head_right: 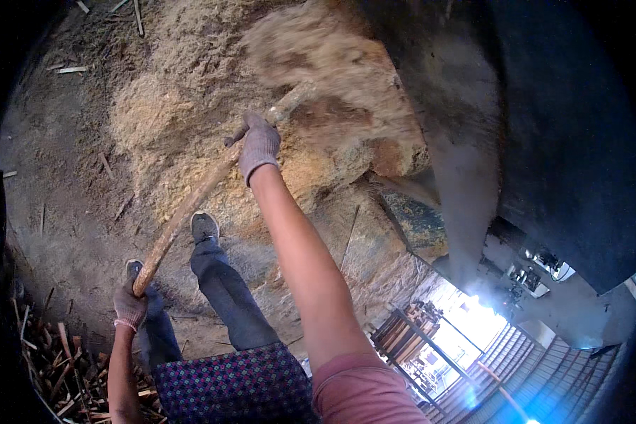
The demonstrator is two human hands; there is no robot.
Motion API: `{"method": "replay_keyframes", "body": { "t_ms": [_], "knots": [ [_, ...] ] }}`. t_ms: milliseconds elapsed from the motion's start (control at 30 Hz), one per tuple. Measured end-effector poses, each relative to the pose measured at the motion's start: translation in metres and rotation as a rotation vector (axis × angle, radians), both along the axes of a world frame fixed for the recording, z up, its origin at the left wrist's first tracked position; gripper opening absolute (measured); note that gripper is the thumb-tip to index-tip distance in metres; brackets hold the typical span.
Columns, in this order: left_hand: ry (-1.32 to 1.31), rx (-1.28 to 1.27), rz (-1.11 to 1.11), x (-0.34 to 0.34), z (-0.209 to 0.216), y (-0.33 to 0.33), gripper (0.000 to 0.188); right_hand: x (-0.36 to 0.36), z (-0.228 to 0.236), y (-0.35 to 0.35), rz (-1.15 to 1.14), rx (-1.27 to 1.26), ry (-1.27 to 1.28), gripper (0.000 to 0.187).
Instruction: The person gathers and stacks wooden planks in a workshop. They then use a shovel to scoop sawdust from the floor and load it into a wheelbarrow. The person wears gloves and is seen working in a wood processing facility.
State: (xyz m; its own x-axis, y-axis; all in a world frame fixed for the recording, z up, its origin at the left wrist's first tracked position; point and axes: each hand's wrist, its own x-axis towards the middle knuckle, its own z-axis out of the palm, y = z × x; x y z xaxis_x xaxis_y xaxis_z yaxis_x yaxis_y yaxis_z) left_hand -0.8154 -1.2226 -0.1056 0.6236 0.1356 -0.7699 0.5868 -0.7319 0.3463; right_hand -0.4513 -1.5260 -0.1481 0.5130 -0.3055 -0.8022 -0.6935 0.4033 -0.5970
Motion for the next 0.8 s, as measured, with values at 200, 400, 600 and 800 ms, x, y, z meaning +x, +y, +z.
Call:
{"method": "replay_keyframes", "body": {
  "t_ms": [200,400,600,800],
  "knots": [
    [0.074,0.027,-0.036,-0.011,0.017,0.013,0.032,-0.011,0.000,0.003,-0.058,0.203,-0.026,0.016],
    [0.077,0.051,-0.035,-0.078,0.070,0.050,0.032,-0.090,0.003,0.045,-0.036,0.221,0.135,0.021],
    [0.155,0.176,-0.019,-0.171,0.172,0.096,0.024,-0.201,0.023,0.107,-0.035,0.373,0.245,0.023],
    [0.278,0.109,0.002,-0.232,0.278,0.142,0.044,-0.302,0.078,0.158,-0.009,0.333,0.304,0.018]
  ]
}}
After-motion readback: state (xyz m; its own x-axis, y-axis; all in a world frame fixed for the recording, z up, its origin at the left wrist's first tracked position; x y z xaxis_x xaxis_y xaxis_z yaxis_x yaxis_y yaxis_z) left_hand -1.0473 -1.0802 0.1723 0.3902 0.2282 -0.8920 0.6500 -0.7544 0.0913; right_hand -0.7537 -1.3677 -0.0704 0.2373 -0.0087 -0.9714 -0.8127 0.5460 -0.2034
